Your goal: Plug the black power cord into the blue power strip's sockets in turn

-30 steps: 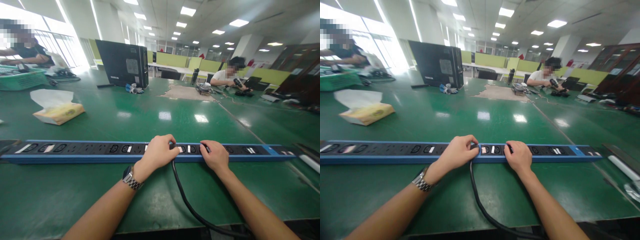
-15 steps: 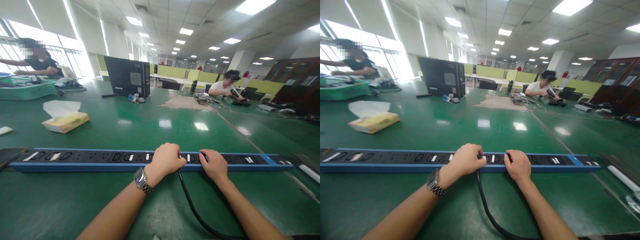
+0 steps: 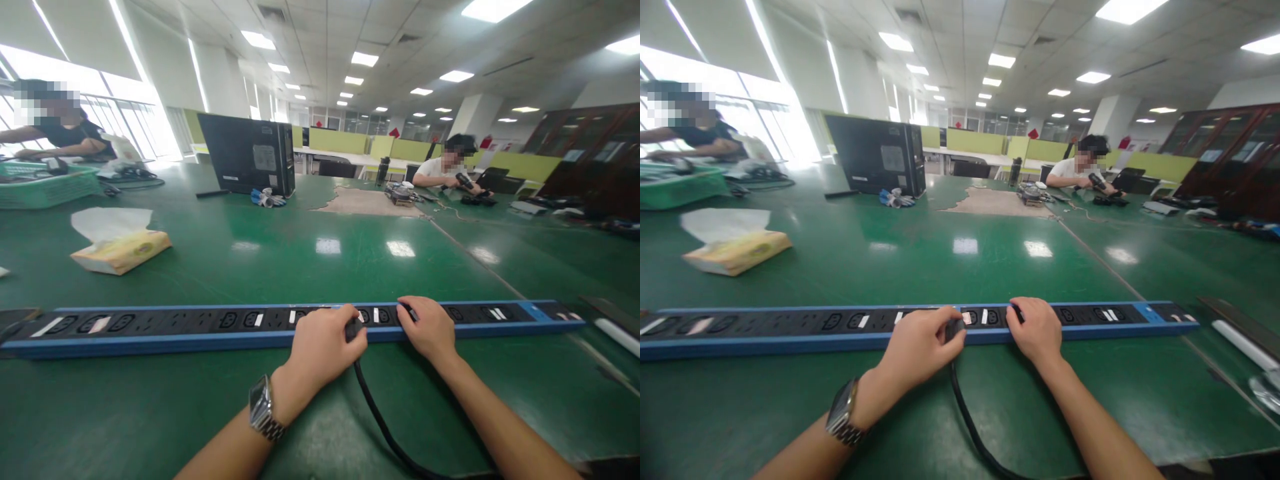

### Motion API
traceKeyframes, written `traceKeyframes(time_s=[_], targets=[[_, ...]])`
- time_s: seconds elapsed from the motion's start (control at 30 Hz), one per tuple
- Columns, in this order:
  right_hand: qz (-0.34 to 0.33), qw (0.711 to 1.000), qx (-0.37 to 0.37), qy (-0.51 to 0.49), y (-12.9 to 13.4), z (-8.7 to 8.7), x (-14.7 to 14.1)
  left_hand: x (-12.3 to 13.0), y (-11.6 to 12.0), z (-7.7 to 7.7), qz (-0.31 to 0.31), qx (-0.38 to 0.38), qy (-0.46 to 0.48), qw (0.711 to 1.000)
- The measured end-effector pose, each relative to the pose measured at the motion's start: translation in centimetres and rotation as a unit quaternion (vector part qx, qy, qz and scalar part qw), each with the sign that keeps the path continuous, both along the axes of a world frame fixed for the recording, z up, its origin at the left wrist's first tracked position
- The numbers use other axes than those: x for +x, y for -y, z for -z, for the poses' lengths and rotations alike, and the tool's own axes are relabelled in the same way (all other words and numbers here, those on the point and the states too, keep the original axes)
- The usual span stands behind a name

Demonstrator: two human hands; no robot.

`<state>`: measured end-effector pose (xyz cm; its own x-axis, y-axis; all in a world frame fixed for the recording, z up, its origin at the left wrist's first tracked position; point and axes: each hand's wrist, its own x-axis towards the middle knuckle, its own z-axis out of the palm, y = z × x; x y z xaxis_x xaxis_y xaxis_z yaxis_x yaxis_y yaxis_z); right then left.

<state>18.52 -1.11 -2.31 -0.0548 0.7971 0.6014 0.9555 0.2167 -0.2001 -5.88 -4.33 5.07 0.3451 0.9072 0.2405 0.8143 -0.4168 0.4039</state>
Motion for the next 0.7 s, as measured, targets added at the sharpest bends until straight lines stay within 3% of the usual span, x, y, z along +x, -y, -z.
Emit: traceKeyframes(time_s=[0.13,0.2,0.37,0.43,0.5,0.6,0.67,0.7], targets=[[-0.007,1.000,-0.001,-0.012,0.0,-0.1,0.0,-0.5,0.7,0.6,0.001,-0.017,-0.079,0.997],[-0.013,1.000,0.002,-0.025,-0.1,-0.2,0.1,-0.8,1.1,1.0,0.015,-0.014,-0.072,0.997],[-0.069,0.987,0.038,-0.138,1.0,-1.5,-0.7,-1.1,1.1,1.5,-0.015,-0.018,0.087,0.996],[-0.103,0.971,0.007,-0.218,2.5,-2.4,-2.4,-0.6,0.6,1.3,-0.032,0.003,0.150,0.988],[-0.151,0.927,-0.106,-0.327,4.1,-3.5,-4.8,0.1,-0.1,0.8,-0.044,0.020,0.199,0.979],[-0.228,0.783,-0.312,-0.487,5.8,-5.1,-8.4,0.4,-0.3,-0.4,-0.029,0.000,0.240,0.970],[-0.233,0.706,-0.378,-0.552,5.9,-6.0,-9.4,-0.5,0.7,-1.2,0.013,-0.020,0.219,0.975],[-0.225,0.688,-0.383,-0.574,5.7,-6.4,-9.4,-1.2,1.4,-1.5,0.030,-0.016,0.201,0.979]])
